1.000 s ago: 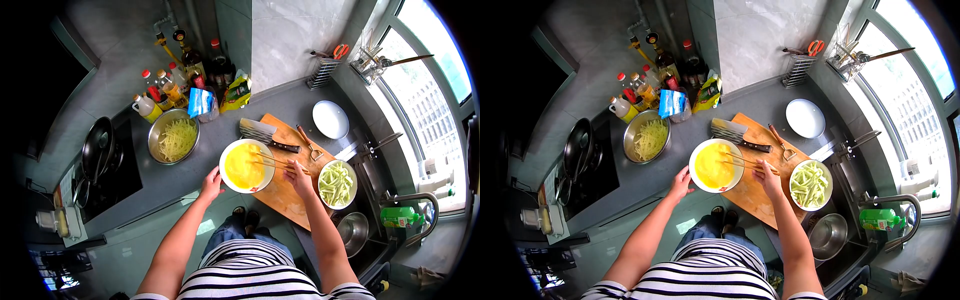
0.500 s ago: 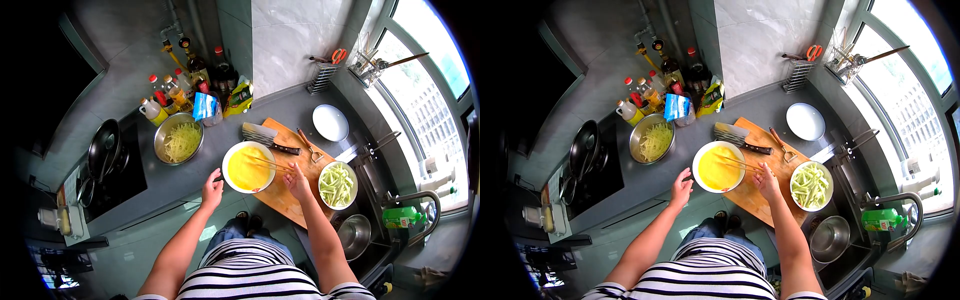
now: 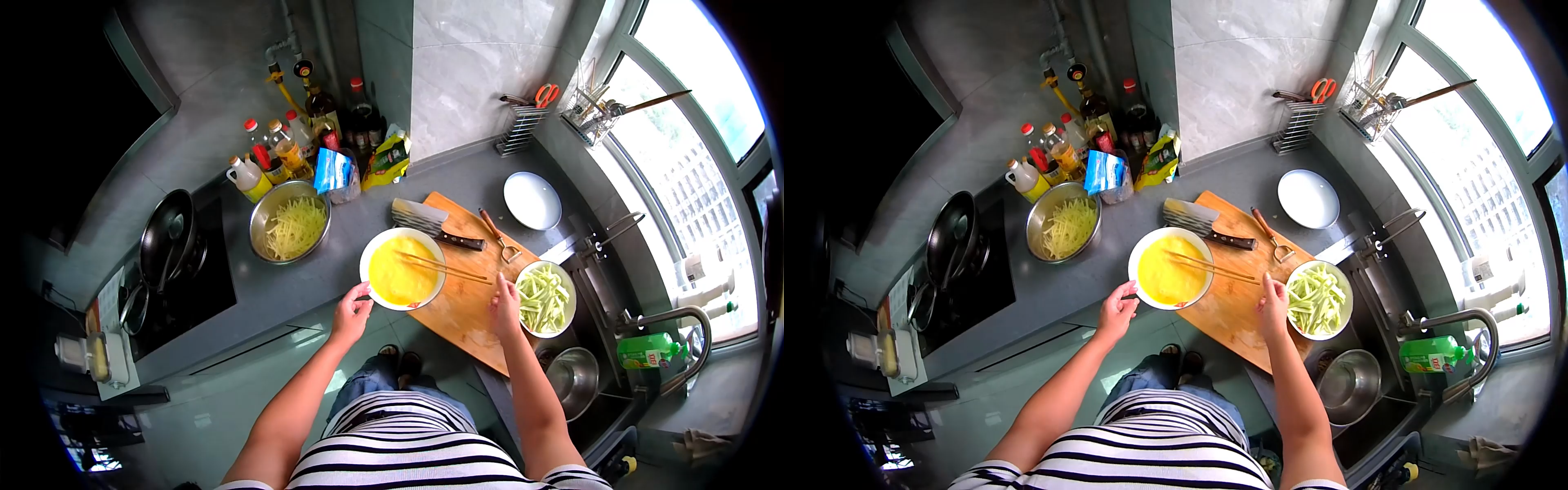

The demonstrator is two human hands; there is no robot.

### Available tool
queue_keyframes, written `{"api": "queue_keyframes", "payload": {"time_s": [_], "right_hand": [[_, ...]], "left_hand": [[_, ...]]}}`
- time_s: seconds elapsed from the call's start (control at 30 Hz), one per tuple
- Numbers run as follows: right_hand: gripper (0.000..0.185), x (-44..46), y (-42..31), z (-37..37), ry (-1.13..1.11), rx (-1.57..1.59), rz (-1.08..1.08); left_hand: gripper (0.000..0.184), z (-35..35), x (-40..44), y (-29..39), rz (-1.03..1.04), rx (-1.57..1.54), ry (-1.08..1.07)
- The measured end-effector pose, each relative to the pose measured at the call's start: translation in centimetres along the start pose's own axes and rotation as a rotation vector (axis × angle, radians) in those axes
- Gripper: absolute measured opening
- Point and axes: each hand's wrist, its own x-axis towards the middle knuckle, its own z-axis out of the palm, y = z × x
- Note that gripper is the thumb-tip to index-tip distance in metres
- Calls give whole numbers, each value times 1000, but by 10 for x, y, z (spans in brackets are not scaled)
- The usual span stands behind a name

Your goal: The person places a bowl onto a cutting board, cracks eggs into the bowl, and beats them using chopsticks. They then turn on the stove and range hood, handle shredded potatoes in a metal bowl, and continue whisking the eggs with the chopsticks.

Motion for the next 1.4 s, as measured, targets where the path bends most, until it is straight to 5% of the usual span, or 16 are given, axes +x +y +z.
{"api": "queue_keyframes", "payload": {"time_s": [0.17, 0.23, 0.33, 0.43, 0.67, 0.97, 1.4], "right_hand": [[18, -6, -8, 8, 49, -269, -388], [14, -6, -5, 13, -97, -268, -405], [33, -39, -12, 63, -252, -326, -457], [23, -51, 5, 91, -405, -388, -486], [13, -109, 82, 174, -652, -396, -95], [14, -216, 173, 285, -738, -436, -13], [17, -300, 213, 403, -917, -503, -43]], "left_hand": [[45, -4, -1, -20, 22, 66, -65], [47, -7, -3, -21, -24, 93, -97], [48, -7, -10, -11, 189, 113, 2], [48, -21, -22, -3, 88, 33, -24], [38, -115, -82, -25, -63, 42, -17], [40, -265, -172, -59, -151, -35, 184], [43, -393, -185, -36, 35, -93, 317]]}}
